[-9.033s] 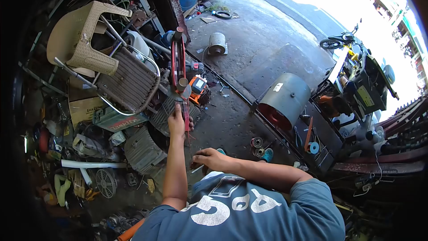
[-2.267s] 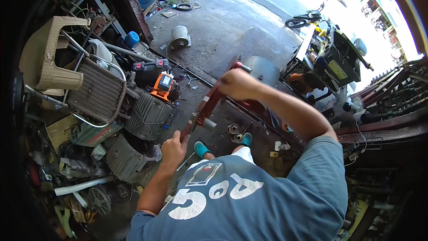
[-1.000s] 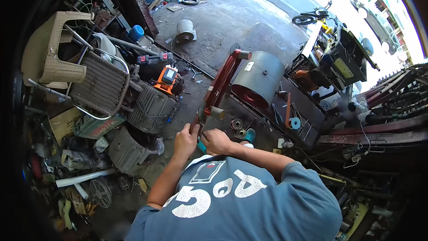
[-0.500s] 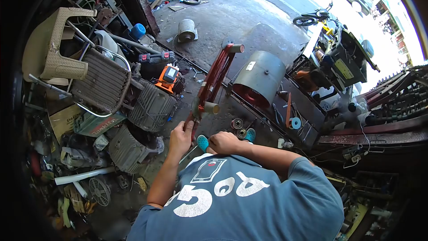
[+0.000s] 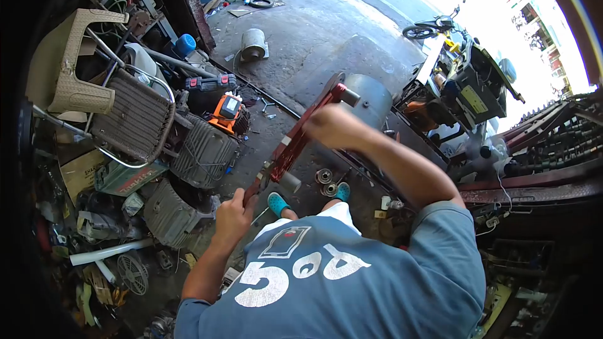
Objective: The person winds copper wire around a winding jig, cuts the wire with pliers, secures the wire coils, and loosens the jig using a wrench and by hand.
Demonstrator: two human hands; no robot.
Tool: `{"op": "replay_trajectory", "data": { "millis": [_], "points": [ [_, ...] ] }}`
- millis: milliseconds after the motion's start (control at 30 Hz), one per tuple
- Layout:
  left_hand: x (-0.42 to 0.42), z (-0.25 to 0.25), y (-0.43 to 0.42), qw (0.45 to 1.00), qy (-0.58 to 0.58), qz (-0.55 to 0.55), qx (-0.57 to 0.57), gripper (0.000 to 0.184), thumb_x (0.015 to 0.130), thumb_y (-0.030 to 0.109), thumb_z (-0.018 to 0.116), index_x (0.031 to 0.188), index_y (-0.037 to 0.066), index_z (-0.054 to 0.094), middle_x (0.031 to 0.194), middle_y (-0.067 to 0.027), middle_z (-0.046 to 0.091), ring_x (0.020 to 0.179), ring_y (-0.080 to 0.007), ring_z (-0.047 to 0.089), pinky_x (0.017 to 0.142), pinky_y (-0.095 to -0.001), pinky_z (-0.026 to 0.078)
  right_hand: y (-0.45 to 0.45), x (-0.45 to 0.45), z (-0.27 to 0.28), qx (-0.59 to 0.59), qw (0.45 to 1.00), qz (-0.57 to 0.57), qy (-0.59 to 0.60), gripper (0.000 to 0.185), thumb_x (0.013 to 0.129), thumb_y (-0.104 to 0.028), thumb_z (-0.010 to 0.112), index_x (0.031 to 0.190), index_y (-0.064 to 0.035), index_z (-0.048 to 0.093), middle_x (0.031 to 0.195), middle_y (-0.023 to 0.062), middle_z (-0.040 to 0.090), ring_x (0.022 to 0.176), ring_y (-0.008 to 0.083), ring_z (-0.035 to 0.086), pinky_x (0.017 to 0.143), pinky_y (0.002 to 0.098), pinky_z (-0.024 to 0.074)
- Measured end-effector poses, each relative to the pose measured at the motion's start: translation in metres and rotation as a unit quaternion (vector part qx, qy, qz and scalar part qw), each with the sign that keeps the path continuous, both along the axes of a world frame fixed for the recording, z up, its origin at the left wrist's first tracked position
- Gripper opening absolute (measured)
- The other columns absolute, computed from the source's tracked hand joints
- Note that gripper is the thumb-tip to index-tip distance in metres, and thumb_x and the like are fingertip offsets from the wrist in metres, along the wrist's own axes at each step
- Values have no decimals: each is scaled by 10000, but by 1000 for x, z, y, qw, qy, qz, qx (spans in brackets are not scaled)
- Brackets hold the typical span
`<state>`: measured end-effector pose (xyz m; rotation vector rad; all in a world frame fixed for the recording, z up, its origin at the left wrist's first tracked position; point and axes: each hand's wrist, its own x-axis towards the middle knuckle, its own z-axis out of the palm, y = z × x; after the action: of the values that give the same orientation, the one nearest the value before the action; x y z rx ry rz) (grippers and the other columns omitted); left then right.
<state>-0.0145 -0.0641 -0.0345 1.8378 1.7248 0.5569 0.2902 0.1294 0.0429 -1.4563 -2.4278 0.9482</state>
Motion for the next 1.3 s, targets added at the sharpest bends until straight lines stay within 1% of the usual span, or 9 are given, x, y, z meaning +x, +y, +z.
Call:
{"op": "replay_trajectory", "data": {
  "millis": [133, 433, 600, 733, 767, 867, 1033, 1133, 1300],
  "points": [
    [-10, 26, -18, 1000, -14, -18, 14, 334, 1003, 349, 650, 900, 55, 530, 685, -217, 672, 644, -456, 681, 549, -548, 505, 67, 70, 59, -50, 983, -164, 60, 416, 979, -345, 681, 1026, 63, 749, 805, 70, 705, 730, 145, 611, 694, 349, 518],
    [-14, 67, -29, 996, -83, -10, -1, 279, 1001, 319, 659, 943, 54, 592, 686, -186, 683, 630, -420, 693, 536, -489, 518, 122, 150, 79, -10, 943, -273, 188, 297, 990, -320, 660, 903, -42, 722, 564, -54, 443, 457, 78, 378, 435, 286, 275],
    [-6, 90, -23, 962, -238, 45, -126, 300, 1015, 313, 648, 901, 40, 593, 666, -179, 677, 633, -408, 701, 543, -449, 523, 106, 145, -47, 35, 873, -333, 354, 285, 1016, -301, 601, 806, -111, 640, 605, -35, 469, 486, 104, 434, 447, 300, 325],
    [16, 22, 4, 978, -183, 79, -56, 393, 1037, 356, 614, 872, 0, 619, 635, -147, 674, 582, -303, 709, 524, -409, 492, -61, 1, -161, -284, 748, -424, 426, 396, 1079, -424, 503, 805, -143, 554, 607, -15, 463, 505, 166, 482, 489, 366, 398],
    [26, 11, 8, 974, -199, 87, -62, 415, 1041, 380, 603, 870, 1, 620, 631, -153, 671, 586, -319, 708, 529, -422, 493, -98, -21, -177, -179, 855, -344, 345, 402, 1090, -399, 473, 849, -100, 594, 664, -2, 524, 562, 163, 498, 530, 344, 412],
    [34, -22, 19, 982, -151, 89, -65, 486, 1040, 476, 557, 890, 18, 616, 667, -210, 681, 670, -428, 699, 587, -512, 520, -150, -47, -214, -334, 834, -311, 310, 424, 1102, -328, 470, 1015, 43, 655, 827, 52, 631, 814, 156, 570, 738, 415, 482],
    [43, -42, 26, 992, -79, 81, -55, 518, 1029, 532, 537, 917, 32, 614, 697, -254, 686, 726, -496, 692, 628, -579, 529, -149, -65, -170, -205, 946, -186, 168, 385, 1077, -293, 481, 1003, 29, 678, 917, 233, 712, 830, 399, 681, 736, 480, 494],
    [49, -49, 23, 995, -38, 64, -60, 488, 1031, 520, 538, 937, 45, 603, 716, -259, 692, 727, -502, 692, 630, -586, 533, -147, -75, -164, -57, 955, -119, 265, 337, 1084, -236, 469, 919, 21, 611, 846, 211, 662, 777, 339, 650, 721, 452, 501],
    [36, -34, 21, 996, 67, 19, -58, 444, 1020, 488, 568, 938, 52, 581, 704, -264, 679, 708, -493, 686, 608, -585, 525, -117, -67, -73, -95, 988, -93, 78, 335, 979, -282, 566, 833, -7, 690, 880, 274, 694, 850, 486, 674, 753, 545, 541]
  ]
}}
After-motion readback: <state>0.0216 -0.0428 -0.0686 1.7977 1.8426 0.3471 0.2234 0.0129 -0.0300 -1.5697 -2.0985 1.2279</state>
